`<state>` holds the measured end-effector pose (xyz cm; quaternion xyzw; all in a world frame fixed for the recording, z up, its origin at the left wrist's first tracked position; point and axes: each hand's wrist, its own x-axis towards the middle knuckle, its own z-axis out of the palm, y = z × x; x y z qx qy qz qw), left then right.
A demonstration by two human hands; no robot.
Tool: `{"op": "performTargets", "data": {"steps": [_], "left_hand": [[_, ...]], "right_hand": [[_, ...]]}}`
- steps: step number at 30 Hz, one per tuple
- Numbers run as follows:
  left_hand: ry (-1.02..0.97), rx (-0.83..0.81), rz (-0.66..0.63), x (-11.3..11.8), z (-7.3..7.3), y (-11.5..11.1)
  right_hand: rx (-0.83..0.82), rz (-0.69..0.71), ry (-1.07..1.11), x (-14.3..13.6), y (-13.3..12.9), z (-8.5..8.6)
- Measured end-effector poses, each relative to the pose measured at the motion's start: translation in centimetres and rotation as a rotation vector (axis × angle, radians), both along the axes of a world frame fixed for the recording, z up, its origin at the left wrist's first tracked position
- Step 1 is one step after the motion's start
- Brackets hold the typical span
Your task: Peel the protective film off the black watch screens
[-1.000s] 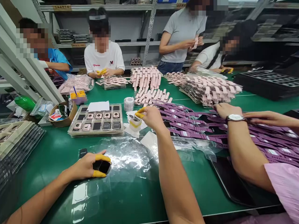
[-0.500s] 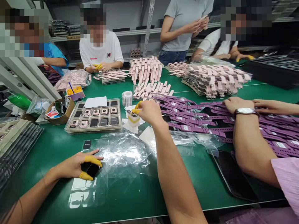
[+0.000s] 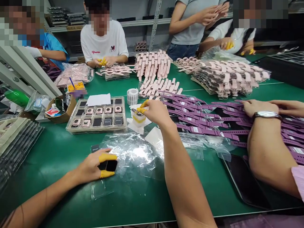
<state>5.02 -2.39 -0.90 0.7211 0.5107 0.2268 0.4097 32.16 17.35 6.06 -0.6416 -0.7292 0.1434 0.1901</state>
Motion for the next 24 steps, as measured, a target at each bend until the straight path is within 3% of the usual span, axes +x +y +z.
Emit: {"op": "performTargets", "data": {"steps": [6,8,11,13,16,19,20,24], "left_hand": [[-0.400,-0.213,0.450,-1.8,-0.8,2.1],[-0.453,-0.227,0.542,-2.4,-1.1,2.3],[-0.478,-0.210,0.596,-3.2,-1.5,2.6],[-0.520,-0.202,0.605,-3.4,-1.7,2.9],[-0.589,-0.211,0.601,-3.4,-2.2,3.2],[-0.630,-0.199,0.581,-3.2,-2.6,3.1],[-0.623,-0.195,0.567,-3.2,-2.7,3.0],[-0.539,-0.182,0.548,-3.2,-2.9,2.9]], "right_hand": [[-0.028,-0.020,0.062,-0.1,-0.2,0.3],[-0.045,-0.023,0.070,0.2,-0.1,0.5],[0.008,-0.018,0.240,0.7,-0.2,0.9],[0.142,0.013,0.465,0.0,-1.0,1.1],[0.347,0.237,0.643,-3.7,-3.7,0.7],[0.314,0.686,0.571,-9.3,-7.5,-1.8],[0.286,0.770,0.513,-10.9,-8.4,-3.1],[0.248,0.669,0.271,-13.8,-9.6,-8.1]]}}
